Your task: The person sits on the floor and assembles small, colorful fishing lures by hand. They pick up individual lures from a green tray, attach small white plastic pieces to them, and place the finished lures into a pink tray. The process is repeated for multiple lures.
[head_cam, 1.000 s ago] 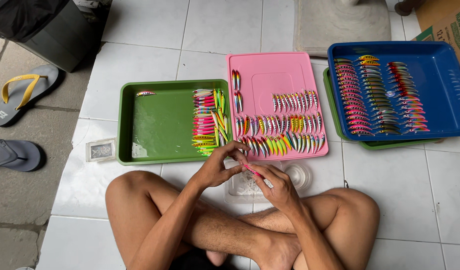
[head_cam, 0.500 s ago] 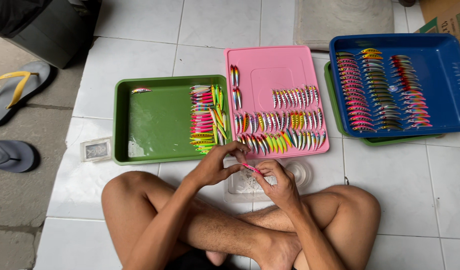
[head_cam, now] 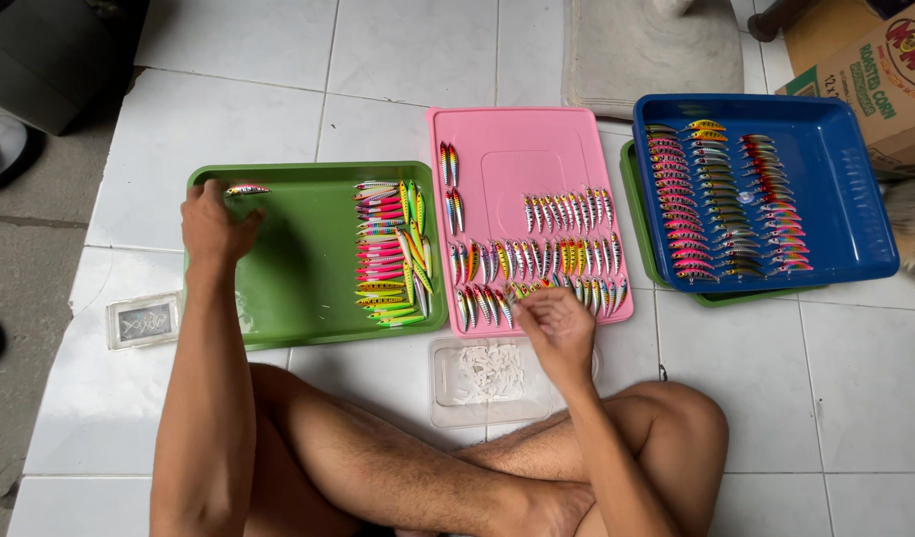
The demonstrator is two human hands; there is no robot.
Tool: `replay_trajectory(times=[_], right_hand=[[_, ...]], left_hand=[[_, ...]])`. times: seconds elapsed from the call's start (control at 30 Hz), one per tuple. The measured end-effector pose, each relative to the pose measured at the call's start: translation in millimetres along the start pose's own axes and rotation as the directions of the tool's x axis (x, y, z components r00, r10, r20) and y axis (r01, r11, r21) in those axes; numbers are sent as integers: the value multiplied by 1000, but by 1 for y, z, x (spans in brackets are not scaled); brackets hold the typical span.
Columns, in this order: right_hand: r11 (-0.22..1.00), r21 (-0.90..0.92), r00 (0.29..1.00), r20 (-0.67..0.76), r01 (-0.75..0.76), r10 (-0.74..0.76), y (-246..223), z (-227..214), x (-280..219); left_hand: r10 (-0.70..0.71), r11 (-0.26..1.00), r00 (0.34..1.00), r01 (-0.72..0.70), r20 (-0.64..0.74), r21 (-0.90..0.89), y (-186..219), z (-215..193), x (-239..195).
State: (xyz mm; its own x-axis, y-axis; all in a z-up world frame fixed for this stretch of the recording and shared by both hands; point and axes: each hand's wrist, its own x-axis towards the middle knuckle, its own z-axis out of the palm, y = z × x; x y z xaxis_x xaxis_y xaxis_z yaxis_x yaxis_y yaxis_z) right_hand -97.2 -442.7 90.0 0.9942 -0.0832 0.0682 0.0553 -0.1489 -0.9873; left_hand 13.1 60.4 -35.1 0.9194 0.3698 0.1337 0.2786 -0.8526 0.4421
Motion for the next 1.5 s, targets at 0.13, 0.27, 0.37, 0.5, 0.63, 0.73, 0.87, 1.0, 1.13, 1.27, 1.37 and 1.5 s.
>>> replay_trajectory(times=[0.13,0.27,0.37,0.5,0.63,0.73,0.87,1.0,1.13,1.27,1.37,1.5], right_hand=[[978,-192,997,7,78,-78,-2,4,63],[905,-420,996,-13,72,-86,-2,19,111],[813,-580,998,-10,48,-67,0,30,125],[739,-673,997,-31,30,-69,-1,34,121],[747,-656,989,-10,104,-147,-12,15,83],[740,-669,997,61,72,-42,-26,-12,35],[643,-762,980,60,-76,187,-18,-57,-13],[496,-861,890,132,-115,436,-1,-91,-35],[518,-846,831,194,-128,521,-10,-99,-34],[449,-881,745,199,-148,637,-14,-92,-26],[425,-897,738,206,-119,643,9,-95,-28],[557,-826,874,204,-89,442,-45,-85,-39]], left_hand=[[-29,999,1000,29,-1,19,-17,36,15],[-160,970,973,124,165,209,-5,48,11],[-169,961,982,144,86,238,-3,49,13],[-156,967,987,159,-27,201,0,46,8],[-151,981,986,158,-71,111,11,42,4],[-203,979,978,204,-40,18,22,37,0],[-160,987,987,159,-9,-23,40,29,-12],[-14,978,1000,11,-11,-209,60,26,-22],[98,931,990,-57,97,-361,127,-36,-81],[226,725,938,17,261,-689,190,-71,-130],[264,595,915,94,305,-798,216,-51,-161],[339,517,891,92,302,-851,243,-14,-196]])
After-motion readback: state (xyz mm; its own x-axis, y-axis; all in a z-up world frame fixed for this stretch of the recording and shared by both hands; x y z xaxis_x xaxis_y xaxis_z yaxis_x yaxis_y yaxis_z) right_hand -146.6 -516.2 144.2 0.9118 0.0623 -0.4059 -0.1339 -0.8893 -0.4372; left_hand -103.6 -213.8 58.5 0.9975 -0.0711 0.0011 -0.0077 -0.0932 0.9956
